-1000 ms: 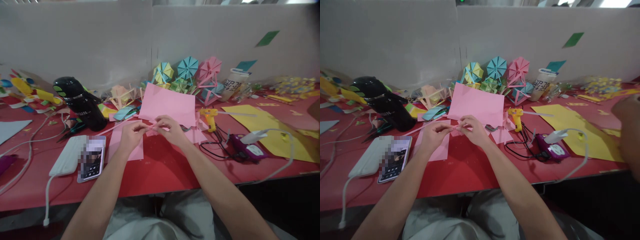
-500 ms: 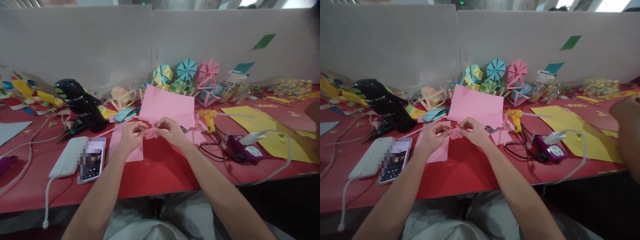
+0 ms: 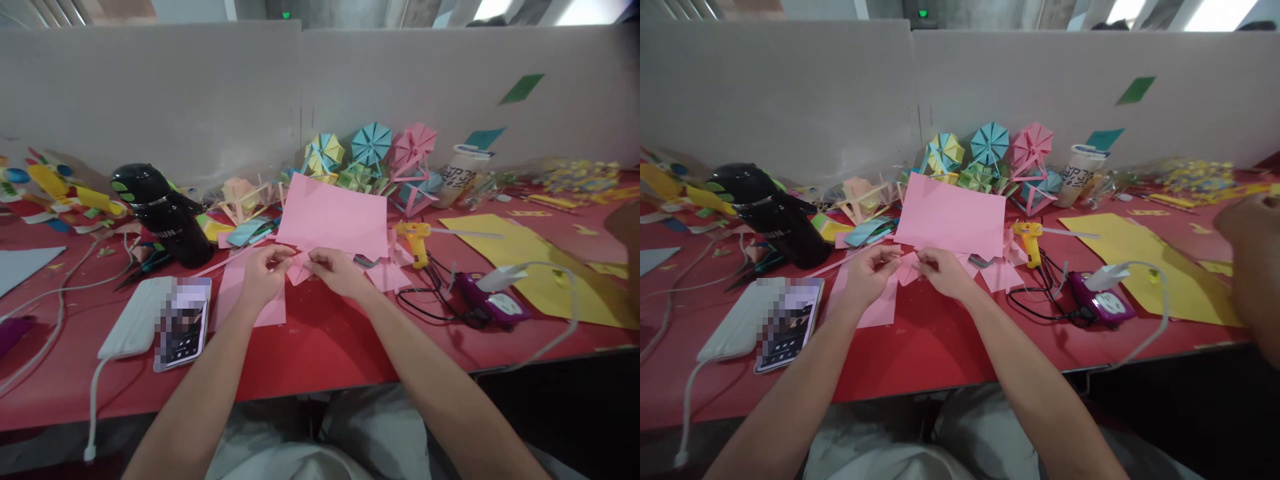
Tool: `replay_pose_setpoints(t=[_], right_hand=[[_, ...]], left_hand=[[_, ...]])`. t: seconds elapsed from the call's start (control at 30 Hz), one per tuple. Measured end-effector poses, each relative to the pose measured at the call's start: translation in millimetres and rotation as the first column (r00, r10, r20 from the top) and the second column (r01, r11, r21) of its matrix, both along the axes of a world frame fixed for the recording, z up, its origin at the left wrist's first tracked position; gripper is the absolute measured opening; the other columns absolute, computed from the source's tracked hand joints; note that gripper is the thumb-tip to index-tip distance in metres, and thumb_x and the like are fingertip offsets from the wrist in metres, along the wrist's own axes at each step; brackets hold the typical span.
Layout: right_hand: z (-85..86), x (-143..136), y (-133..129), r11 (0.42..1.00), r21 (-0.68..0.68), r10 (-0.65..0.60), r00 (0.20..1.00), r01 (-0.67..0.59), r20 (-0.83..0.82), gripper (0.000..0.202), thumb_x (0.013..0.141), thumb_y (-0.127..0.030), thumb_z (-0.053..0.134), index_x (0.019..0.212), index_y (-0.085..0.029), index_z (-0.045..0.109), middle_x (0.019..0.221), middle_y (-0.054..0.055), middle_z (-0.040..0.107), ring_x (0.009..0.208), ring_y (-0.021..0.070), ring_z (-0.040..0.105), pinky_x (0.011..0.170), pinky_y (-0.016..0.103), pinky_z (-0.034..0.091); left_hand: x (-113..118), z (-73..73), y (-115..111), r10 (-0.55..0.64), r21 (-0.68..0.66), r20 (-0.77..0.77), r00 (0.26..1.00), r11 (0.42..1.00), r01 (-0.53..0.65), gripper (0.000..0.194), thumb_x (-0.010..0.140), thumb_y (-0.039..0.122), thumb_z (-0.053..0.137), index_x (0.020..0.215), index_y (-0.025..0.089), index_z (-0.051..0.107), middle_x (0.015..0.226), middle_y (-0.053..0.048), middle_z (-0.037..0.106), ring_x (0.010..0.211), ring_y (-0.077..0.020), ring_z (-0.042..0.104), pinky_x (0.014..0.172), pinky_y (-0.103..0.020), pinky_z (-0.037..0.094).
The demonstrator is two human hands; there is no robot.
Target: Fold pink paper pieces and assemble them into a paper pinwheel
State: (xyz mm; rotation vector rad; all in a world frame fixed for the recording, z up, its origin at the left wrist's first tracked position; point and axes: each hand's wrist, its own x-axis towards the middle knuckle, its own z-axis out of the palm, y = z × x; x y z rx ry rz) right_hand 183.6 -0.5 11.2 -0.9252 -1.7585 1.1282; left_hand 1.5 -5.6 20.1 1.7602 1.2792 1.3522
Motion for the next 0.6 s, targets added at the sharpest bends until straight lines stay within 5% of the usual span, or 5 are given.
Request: replay_pose_setpoints(t=[0.27, 0.47, 0.6], right_hand=[[-4.5, -4.5, 1.5, 0.998, 0.034, -0.047, 0.999, 0.047, -0.005, 0.021, 0.086, -0.038, 0.059, 0.081, -0.018, 0.063, 0.074, 0.002, 0.064, 0.063, 0.0138, 0.062, 0.063, 0.029, 0.052], [-7.2, 8.3, 8.6, 0.993, 0.036, -0.107, 0.994, 0.108, -0.037, 0.02, 0.084, -0.036, 0.059, 0.081, -0.017, 0.065, 0.072, 0.003, 0.065, 0.063, 0.0139, 0.061, 0.062, 0.029, 0.052], [-5.2, 17.5, 15.3, 0.962, -0.004, -0.271, 0.953, 0.274, -0.137, 0.023, 0.08, -0.041, 0.063, 0.081, -0.018, 0.065, 0.067, 0.002, 0.064, 0.058, 0.0131, 0.059, 0.059, 0.027, 0.05]], left_hand=[[0.6, 2.1, 2.6, 0.061, -0.02, -0.142, 0.988, 0.998, -0.064, 0.014, 0.074, 0.017, 0.059, 0.079, 0.018, 0.072, 0.083, -0.005, 0.075, 0.077, -0.0192, 0.067, 0.074, -0.033, 0.051], [2.0, 6.8, 17.2, -0.046, -0.142, -0.102, 0.994, 0.989, 0.031, 0.012, 0.074, 0.028, 0.063, 0.076, 0.018, 0.069, 0.08, -0.005, 0.073, 0.079, -0.0204, 0.066, 0.079, -0.035, 0.051], [1.7, 2.9, 55.0, 0.134, -0.118, -0.129, 0.983, 0.982, -0.149, 0.026, 0.071, 0.032, 0.068, 0.093, 0.019, 0.066, 0.106, -0.01, 0.07, 0.099, -0.0246, 0.064, 0.092, -0.04, 0.048]])
